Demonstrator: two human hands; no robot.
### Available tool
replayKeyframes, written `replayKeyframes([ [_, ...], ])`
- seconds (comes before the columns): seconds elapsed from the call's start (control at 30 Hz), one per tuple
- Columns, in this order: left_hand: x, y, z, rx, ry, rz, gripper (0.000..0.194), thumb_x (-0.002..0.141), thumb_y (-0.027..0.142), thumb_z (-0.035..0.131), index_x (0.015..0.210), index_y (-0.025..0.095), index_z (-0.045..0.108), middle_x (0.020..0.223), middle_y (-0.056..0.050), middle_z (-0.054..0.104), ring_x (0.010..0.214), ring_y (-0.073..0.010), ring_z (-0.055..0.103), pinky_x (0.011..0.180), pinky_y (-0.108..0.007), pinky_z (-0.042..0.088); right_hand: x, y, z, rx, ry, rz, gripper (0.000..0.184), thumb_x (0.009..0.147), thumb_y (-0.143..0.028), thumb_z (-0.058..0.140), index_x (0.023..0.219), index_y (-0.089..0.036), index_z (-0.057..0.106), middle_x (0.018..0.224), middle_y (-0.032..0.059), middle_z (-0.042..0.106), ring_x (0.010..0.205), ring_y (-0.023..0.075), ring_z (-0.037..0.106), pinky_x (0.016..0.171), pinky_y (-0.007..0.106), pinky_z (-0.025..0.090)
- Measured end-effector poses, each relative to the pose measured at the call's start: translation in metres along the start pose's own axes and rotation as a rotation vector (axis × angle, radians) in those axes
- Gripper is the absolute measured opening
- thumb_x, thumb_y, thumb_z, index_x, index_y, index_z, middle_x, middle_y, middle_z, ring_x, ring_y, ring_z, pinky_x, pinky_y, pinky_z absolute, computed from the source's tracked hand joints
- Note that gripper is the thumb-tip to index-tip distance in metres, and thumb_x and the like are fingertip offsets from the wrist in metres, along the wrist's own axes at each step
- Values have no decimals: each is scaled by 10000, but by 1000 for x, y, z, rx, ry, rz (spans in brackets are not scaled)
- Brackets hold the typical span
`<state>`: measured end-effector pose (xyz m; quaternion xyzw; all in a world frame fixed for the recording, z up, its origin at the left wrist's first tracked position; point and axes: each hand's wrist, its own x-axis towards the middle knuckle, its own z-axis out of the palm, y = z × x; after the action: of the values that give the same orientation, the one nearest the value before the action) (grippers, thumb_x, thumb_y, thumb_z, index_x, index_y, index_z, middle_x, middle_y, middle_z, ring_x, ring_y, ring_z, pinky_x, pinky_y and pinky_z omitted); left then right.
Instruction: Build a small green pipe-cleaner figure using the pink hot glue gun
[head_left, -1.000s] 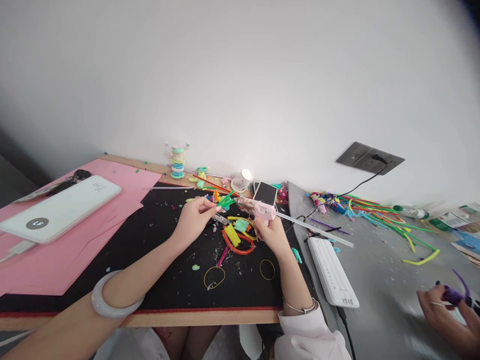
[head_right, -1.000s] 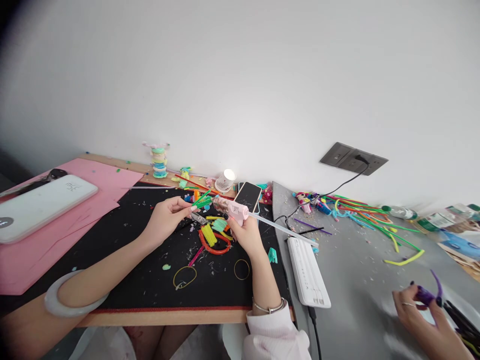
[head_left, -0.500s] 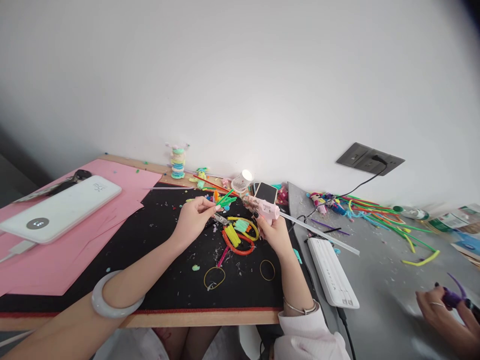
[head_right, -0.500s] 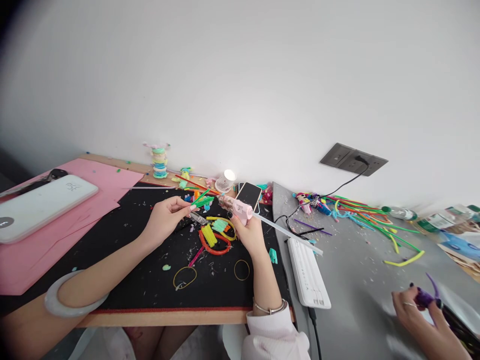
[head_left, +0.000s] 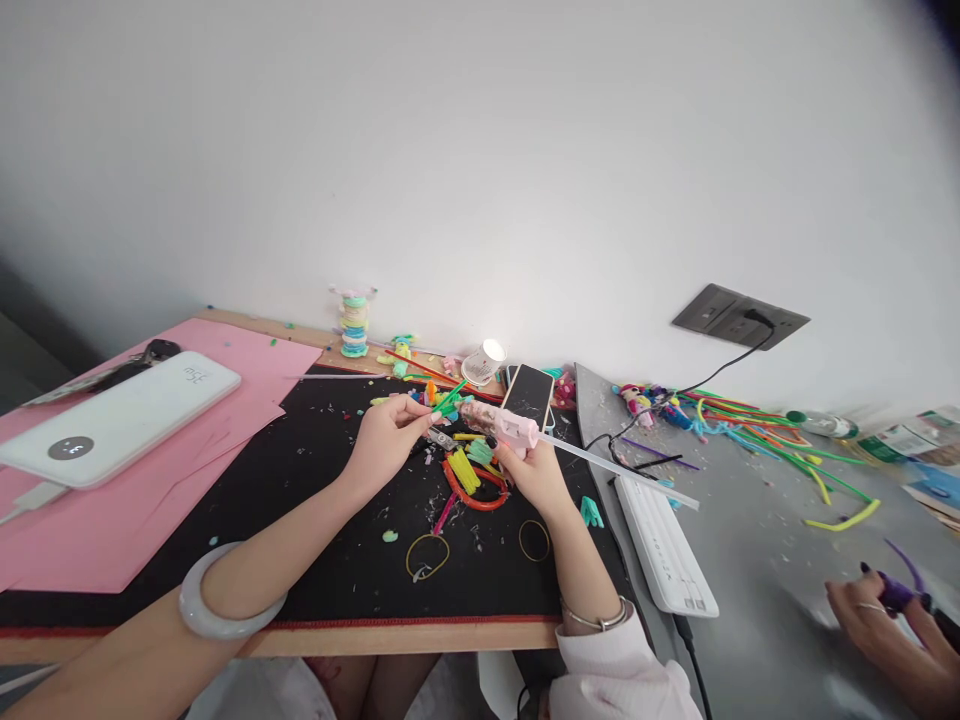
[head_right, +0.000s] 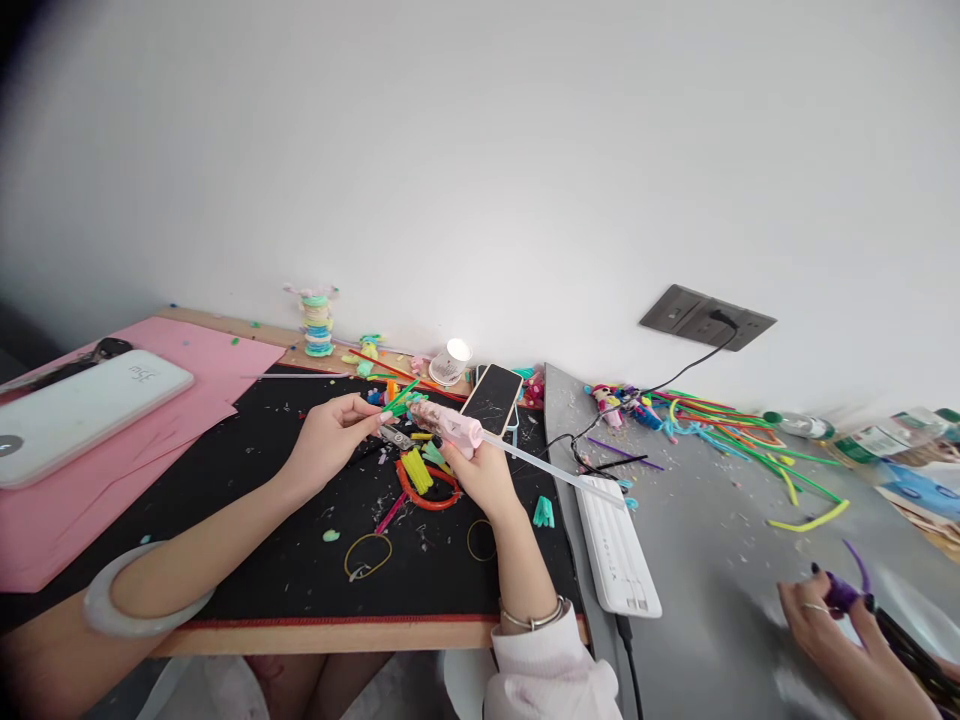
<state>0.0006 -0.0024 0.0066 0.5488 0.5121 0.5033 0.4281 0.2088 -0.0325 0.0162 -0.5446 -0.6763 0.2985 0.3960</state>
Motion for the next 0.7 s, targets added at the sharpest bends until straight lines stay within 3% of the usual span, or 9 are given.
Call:
replayKeyframes([
  [0.53, 2, -4, -1, -16, 27, 1, 244, 679, 398, 681, 683, 168, 598, 600, -11, 638, 628, -178, 617, 616, -264, 420, 5, 12, -4, -136, 129, 91, 306, 787, -398, 522, 622, -152, 599, 413, -17, 456, 435, 129, 427, 442, 235, 320],
  [0.7, 1, -2, 0, -3, 28, 2, 260, 670, 414, 681, 661, 168, 597, 594, -12, 641, 609, -175, 607, 600, -263, 414, 2, 10, -1, -45, 77, 63, 238, 782, -356, 537, 774, -160, 671, 509, 14, 557, 524, 165, 520, 488, 247, 391],
])
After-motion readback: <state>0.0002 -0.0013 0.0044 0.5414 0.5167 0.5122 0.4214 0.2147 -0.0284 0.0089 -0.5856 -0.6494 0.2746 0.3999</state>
